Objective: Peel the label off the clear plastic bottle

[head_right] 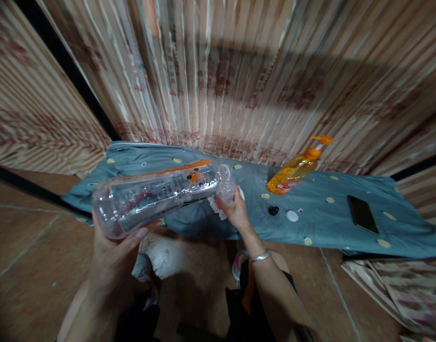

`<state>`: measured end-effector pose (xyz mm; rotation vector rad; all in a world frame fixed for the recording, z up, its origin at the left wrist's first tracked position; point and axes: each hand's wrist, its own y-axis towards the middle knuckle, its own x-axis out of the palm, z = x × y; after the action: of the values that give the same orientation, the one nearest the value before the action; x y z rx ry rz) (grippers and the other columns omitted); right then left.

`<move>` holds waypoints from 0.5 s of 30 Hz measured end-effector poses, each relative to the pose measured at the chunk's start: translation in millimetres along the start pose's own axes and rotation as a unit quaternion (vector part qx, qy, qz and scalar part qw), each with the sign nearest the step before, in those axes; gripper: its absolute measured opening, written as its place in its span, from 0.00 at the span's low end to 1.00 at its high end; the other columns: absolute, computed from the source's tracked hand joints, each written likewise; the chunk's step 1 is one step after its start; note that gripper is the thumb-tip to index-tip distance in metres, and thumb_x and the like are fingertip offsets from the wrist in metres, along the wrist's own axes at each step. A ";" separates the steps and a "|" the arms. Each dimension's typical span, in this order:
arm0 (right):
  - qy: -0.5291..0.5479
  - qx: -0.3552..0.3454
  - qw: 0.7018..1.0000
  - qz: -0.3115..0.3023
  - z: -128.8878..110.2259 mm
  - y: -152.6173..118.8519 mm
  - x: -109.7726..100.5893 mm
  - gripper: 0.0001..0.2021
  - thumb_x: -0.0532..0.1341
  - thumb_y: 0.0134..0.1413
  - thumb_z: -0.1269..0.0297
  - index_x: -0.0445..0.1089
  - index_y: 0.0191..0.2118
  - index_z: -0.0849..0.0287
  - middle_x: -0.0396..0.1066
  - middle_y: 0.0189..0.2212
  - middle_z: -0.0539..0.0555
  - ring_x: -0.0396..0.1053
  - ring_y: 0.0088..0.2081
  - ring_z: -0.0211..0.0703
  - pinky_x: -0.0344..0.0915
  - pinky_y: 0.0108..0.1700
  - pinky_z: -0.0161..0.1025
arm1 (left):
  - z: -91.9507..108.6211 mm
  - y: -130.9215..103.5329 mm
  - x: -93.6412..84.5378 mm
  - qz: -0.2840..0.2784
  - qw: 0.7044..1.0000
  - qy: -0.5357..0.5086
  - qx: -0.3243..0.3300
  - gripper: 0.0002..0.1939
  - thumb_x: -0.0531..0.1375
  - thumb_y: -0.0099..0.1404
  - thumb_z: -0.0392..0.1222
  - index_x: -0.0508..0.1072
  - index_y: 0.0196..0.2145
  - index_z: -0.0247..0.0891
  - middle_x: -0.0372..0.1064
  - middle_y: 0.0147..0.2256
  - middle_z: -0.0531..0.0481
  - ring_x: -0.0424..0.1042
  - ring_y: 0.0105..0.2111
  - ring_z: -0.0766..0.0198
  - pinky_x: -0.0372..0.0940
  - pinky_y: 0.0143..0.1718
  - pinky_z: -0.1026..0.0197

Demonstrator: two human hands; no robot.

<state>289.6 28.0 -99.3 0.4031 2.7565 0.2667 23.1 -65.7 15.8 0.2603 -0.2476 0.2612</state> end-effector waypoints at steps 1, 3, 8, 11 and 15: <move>0.001 0.001 1.000 -0.001 -0.4 -0.1 0.0 0.32 0.72 0.44 0.45 0.68 0.52 0.55 0.78 0.44 0.56 0.76 0.44 0.54 0.73 0.49 0.51 | 1.4 -0.7 0.8 0.002 1.000 -0.014 -0.015 0.53 0.77 0.49 0.42 0.59 0.68 0.61 0.61 0.69 0.46 0.64 0.68 0.37 0.82 0.45 0.47; 0.000 0.000 1.000 -0.001 -1.3 -0.5 0.0 0.32 0.72 0.44 0.45 0.68 0.52 0.55 0.78 0.44 0.56 0.76 0.43 0.54 0.74 0.49 0.51 | 4.1 -2.1 2.4 0.005 0.999 -0.026 -0.028 0.53 0.77 0.49 0.40 0.58 0.68 0.61 0.59 0.70 0.46 0.62 0.69 0.38 0.82 0.45 0.48; -0.004 0.000 1.000 -0.003 -2.0 -1.0 -0.3 0.31 0.72 0.45 0.45 0.68 0.52 0.54 0.78 0.43 0.55 0.76 0.42 0.53 0.74 0.49 0.50 | 4.5 -2.3 2.7 0.005 0.999 -0.028 -0.026 0.53 0.77 0.49 0.40 0.60 0.67 0.62 0.66 0.66 0.47 0.66 0.67 0.38 0.82 0.45 0.46; -0.002 0.003 1.000 -0.003 -1.6 -0.8 -0.2 0.32 0.72 0.44 0.45 0.68 0.52 0.54 0.78 0.43 0.56 0.76 0.43 0.54 0.74 0.48 0.49 | 1.9 -0.9 1.0 0.009 0.999 -0.028 -0.030 0.53 0.78 0.48 0.41 0.61 0.67 0.63 0.62 0.69 0.48 0.64 0.68 0.36 0.82 0.45 0.44; -0.002 0.001 1.000 -0.001 -1.3 -0.5 0.1 0.32 0.72 0.44 0.45 0.68 0.53 0.55 0.78 0.45 0.56 0.76 0.44 0.54 0.74 0.48 0.50 | 1.6 -0.6 0.9 0.007 0.999 -0.032 -0.028 0.53 0.78 0.48 0.41 0.60 0.67 0.62 0.61 0.69 0.46 0.64 0.68 0.37 0.82 0.44 0.46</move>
<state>289.0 27.4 -98.3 0.4020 2.7534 0.2619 23.8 -66.5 17.5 0.2119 -0.3203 0.2599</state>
